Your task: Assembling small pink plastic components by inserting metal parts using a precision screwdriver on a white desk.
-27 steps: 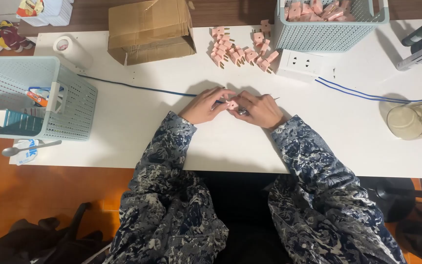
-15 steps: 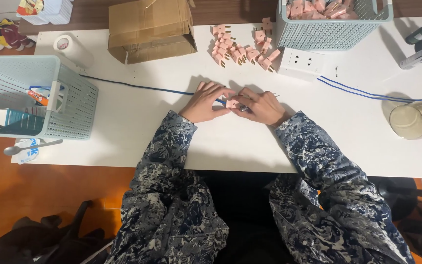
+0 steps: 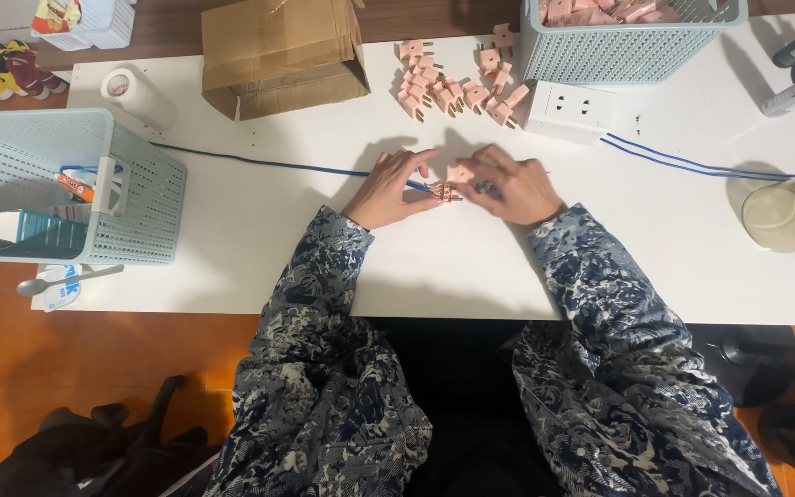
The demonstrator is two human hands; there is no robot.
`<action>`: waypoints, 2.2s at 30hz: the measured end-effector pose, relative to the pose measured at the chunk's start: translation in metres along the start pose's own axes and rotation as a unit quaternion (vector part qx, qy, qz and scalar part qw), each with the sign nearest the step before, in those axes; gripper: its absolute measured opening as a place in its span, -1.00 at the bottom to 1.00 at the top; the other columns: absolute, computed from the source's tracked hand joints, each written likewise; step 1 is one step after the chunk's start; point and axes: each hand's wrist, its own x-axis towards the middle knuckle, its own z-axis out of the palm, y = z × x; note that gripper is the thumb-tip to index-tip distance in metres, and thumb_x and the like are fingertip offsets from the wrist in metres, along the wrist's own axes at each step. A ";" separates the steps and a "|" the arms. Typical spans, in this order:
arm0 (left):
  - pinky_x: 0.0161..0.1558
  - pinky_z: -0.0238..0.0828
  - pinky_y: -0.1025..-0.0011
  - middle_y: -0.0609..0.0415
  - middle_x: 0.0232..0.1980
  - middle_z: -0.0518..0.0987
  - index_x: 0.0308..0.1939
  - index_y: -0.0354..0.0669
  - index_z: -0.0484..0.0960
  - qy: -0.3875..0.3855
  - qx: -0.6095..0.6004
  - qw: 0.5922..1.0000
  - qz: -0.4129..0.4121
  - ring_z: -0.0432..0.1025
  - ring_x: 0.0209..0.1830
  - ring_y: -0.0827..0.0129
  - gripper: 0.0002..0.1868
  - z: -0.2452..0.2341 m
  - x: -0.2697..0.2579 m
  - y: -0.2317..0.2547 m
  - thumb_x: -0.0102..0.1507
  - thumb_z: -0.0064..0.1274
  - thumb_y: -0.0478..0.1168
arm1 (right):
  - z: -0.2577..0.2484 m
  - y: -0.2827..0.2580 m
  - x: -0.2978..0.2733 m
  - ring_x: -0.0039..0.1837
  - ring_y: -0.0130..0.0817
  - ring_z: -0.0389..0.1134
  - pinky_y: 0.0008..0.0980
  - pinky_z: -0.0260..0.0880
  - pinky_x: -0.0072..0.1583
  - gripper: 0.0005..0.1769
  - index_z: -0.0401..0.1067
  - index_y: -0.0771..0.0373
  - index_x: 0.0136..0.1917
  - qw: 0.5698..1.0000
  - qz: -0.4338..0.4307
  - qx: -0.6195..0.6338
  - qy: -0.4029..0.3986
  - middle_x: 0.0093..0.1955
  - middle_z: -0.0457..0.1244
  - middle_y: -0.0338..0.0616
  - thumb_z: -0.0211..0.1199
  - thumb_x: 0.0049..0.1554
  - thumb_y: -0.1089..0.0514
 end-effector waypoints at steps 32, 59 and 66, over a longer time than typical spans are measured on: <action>0.15 0.33 0.24 0.14 -0.18 0.65 0.26 0.06 0.77 -0.021 0.089 0.994 0.065 0.56 -0.11 0.36 -0.53 -0.002 0.018 0.011 0.55 0.15 0.28 | -0.035 0.004 0.015 -0.37 -0.17 0.48 -0.19 0.53 -0.15 -0.39 0.73 0.06 0.43 0.990 0.111 -0.020 -0.085 0.11 0.33 -0.14 0.33 0.40 -0.38; 0.04 0.36 0.29 0.14 -0.26 0.67 0.22 -0.03 0.80 -0.001 0.059 0.995 0.081 0.54 -0.29 0.39 -0.59 -0.009 0.019 0.026 0.56 0.19 0.16 | -0.016 -0.006 0.004 0.16 0.16 0.54 0.07 0.60 0.20 -0.52 0.59 0.49 0.50 0.956 0.110 0.186 0.200 0.14 0.46 0.19 0.53 0.35 0.33; 0.05 0.35 0.28 0.19 -0.25 0.64 0.26 0.02 0.76 0.031 0.103 0.989 0.102 0.57 -0.27 0.41 -0.61 -0.004 0.020 0.020 0.54 0.24 0.15 | -0.005 -0.009 0.003 0.28 0.32 0.54 0.21 0.66 0.22 -0.48 0.34 0.65 0.61 0.917 0.144 0.304 0.216 0.17 0.33 0.31 0.31 0.45 0.44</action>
